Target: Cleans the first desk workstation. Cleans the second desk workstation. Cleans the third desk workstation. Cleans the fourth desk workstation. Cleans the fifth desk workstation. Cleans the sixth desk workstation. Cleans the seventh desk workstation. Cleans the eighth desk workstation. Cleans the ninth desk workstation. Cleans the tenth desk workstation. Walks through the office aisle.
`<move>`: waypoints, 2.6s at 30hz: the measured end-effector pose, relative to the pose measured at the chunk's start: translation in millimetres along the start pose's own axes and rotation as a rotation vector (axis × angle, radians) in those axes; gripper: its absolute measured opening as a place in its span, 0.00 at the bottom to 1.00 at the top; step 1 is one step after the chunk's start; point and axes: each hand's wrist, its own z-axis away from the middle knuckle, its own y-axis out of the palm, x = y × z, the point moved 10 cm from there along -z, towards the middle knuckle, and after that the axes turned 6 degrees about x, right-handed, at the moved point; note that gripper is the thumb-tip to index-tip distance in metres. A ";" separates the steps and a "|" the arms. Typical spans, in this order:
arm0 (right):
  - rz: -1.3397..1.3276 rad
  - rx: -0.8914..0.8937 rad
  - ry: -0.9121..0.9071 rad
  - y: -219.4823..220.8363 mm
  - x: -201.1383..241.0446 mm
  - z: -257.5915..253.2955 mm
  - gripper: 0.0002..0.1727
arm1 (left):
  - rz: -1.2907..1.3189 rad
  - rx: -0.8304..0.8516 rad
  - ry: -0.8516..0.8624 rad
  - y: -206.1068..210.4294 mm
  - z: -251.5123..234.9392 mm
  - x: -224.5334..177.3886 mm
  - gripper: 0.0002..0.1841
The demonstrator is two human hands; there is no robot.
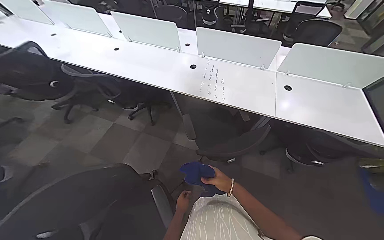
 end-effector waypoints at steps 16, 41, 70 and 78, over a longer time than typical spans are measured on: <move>-0.074 -0.285 -0.066 -118.9 54.2 -149.5 0.24 | -0.229 0.078 0.036 -97.9 -150.0 -180.0 0.15; -0.194 -1.035 0.017 -213.8 76.3 -476.4 0.25 | -0.481 0.265 -0.273 -501.1 -462.1 -259.3 0.19; -0.123 -1.183 -0.040 -252.2 120.8 -503.4 0.23 | -0.281 0.301 -0.163 -473.4 -499.1 -311.6 0.19; -0.063 -1.086 -0.092 -291.5 150.8 -524.2 0.25 | -0.350 0.274 -0.214 -470.9 -477.2 -306.2 0.18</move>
